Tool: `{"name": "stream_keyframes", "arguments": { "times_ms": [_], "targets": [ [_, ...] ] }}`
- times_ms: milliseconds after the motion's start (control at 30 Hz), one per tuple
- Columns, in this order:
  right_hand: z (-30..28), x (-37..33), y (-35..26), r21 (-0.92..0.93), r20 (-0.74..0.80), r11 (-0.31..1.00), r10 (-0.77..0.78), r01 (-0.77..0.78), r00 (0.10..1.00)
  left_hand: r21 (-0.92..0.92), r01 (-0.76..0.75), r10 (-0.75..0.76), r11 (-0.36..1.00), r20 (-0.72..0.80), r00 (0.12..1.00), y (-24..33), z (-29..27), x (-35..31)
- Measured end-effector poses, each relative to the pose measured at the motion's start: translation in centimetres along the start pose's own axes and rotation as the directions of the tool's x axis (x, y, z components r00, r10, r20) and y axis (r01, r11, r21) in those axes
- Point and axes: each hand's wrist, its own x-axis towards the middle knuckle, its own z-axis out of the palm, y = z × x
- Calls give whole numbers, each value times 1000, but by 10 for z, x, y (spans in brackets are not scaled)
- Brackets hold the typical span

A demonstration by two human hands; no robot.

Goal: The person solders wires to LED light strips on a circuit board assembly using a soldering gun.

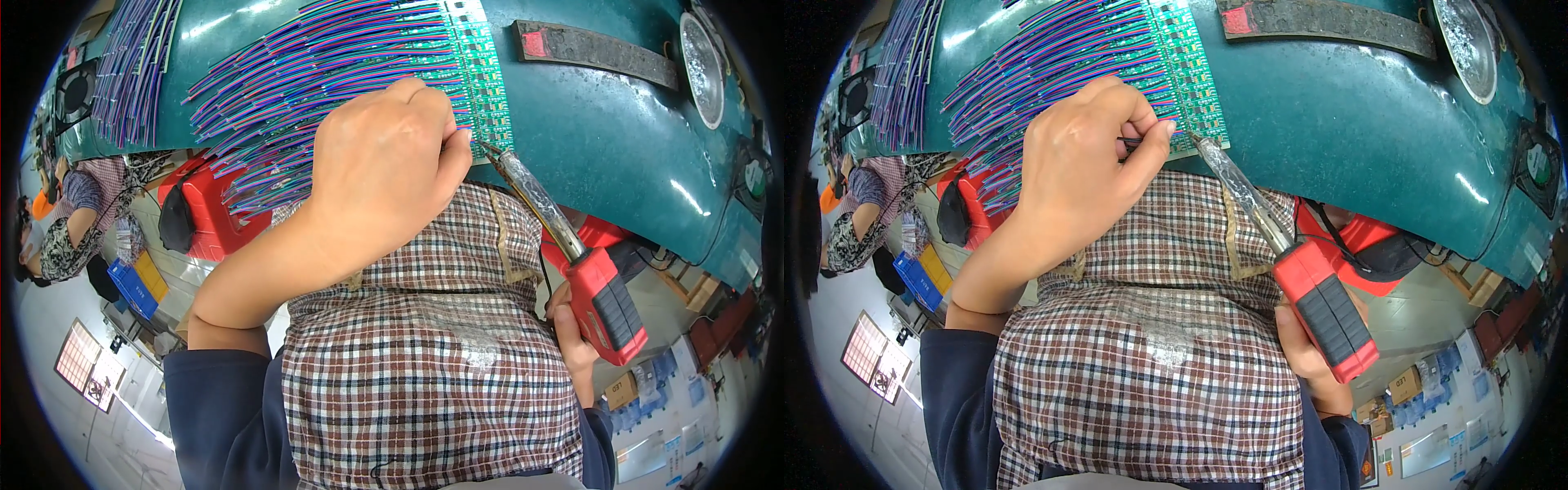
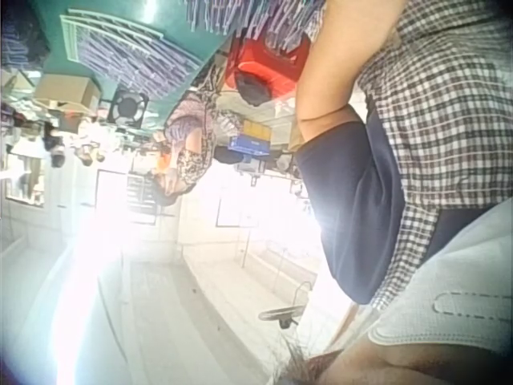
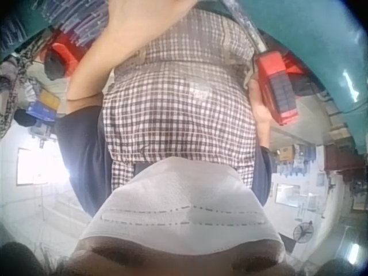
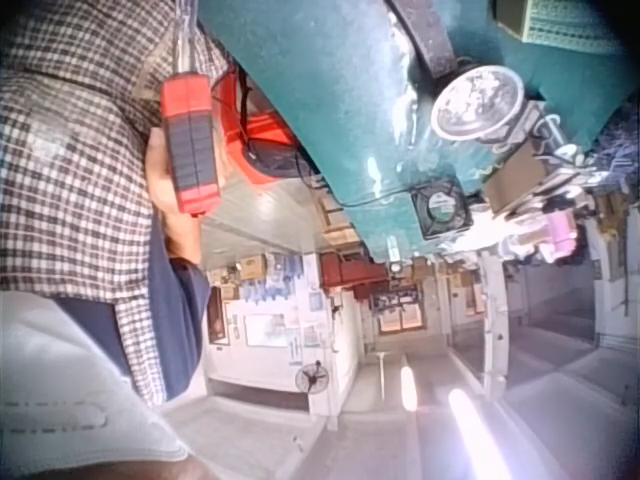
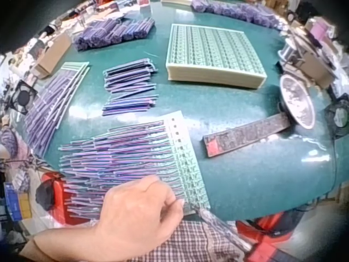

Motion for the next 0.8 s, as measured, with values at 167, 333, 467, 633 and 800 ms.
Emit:
{"name": "stream_keyframes", "arguments": {
  "times_ms": [167, 333, 467, 633, 800],
  "targets": [
    [-2, 0, 7, -83, 19, 993, -80, 81, 997, -8, 17, -17, 1000, 12, 1000, 0, -1, 0],
    [-2, -1, 6, -44, 39, 997, -59, 60, 998, -12, 24, -24, 1000, 10, 1000, 0, -1, 0],
    [2, -4, 4, 8, -34, 1000, -8, 8, 999, 11, 12, -12, 1000, 8, 1000, 1, 0, -1],
    [4, 0, 6, 17, 27, 989, -150, 150, 988, 26, -24, 25, 999, -19, 1000, -1, 1, -2],
    [2, 3, 7, 4, 25, 993, -122, 121, 992, 26, -31, 31, 999, -16, 999, 0, 1, -2]
  ]
}}
